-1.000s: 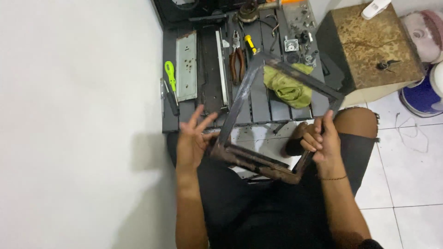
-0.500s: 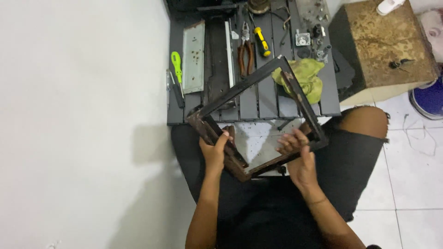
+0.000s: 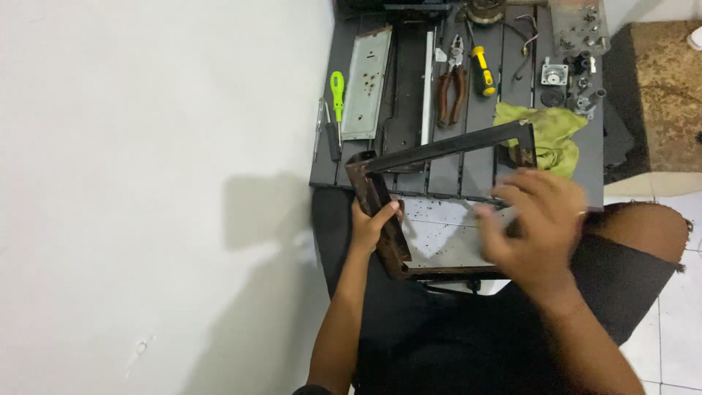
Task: Wiping down a metal frame component with a cloth in a repair setting
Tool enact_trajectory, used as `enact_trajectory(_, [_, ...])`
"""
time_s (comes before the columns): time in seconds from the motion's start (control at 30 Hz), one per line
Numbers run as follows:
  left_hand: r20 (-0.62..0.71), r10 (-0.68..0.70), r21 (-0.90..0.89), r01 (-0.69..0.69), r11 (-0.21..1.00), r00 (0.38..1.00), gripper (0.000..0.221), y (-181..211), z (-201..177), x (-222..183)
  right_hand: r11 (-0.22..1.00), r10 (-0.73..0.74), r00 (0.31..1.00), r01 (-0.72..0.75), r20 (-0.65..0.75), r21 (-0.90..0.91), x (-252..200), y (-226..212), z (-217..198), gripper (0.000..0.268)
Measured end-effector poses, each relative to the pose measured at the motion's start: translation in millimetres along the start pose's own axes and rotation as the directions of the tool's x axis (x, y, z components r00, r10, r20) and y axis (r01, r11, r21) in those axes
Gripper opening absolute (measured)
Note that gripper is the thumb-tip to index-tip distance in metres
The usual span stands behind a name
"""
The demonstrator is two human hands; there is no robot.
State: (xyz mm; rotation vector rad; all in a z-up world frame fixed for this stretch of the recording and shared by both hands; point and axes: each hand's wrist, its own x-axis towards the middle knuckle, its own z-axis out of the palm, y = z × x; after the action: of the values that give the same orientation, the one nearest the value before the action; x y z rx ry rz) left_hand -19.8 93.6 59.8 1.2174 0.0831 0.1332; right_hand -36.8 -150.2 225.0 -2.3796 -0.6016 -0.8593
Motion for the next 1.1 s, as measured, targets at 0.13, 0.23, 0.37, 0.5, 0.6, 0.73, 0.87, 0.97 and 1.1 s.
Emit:
enact_trajectory(0.13, [0.020, 0.109, 0.021, -0.109, 0.994, 0.994, 0.013, 2, 9, 4, 0.974, -0.227, 0.972, 0.226, 0.057, 0.013, 99, -44, 63, 0.015])
enact_trajectory(0.23, [0.001, 0.141, 0.052, -0.141, 0.989, 0.990, 0.012, -2, 10, 5, 0.959, -0.222, 0.975, 0.220, 0.007, -0.179, 153, -47, 168, 0.014])
enact_trajectory(0.37, [0.017, 0.134, 0.053, -0.135, 0.989, 0.991, 0.015, -6, 3, 7, 0.999, 0.023, 0.846, -0.033, 0.533, 0.009, 183, -39, 290, 0.006])
enact_trajectory(0.5, [0.056, 0.155, 0.067, -0.159, 0.985, 0.986, 0.044, -45, -10, 12, 0.991, 0.075, 0.707, -0.129, 0.703, 0.024, 151, -44, 341, 0.012])
enact_trajectory(0.6, [0.066, 0.154, 0.092, -0.160, 0.983, 0.986, 0.052, -33, -10, 11, 0.985, 0.111, 0.707, -0.169, 0.698, 0.015, 146, -48, 349, 0.010])
enact_trajectory(0.73, [0.067, 0.147, 0.077, -0.152, 0.985, 0.987, 0.051, -42, -12, 10, 0.942, 0.205, 0.689, -0.332, 0.695, 0.051, 148, -65, 339, 0.011])
enact_trajectory(0.87, [0.040, 0.190, 0.152, -0.194, 0.969, 0.981, 0.053, -49, -12, 10, 0.959, 0.192, 0.609, -0.282, 0.770, -0.016, 148, -69, 342, 0.049])
enact_trajectory(0.97, [0.034, 0.152, 0.127, -0.155, 0.980, 0.988, 0.057, -65, -18, 9, 0.960, 0.193, 0.582, -0.277, 0.790, -0.030, 150, -71, 341, 0.052])
enact_trajectory(1.1, [0.001, 0.089, 0.097, -0.089, 0.991, 0.996, 0.066, -75, -22, 10, 0.948, 0.167, 0.585, -0.317, 0.794, 0.034, 146, -69, 339, 0.053])
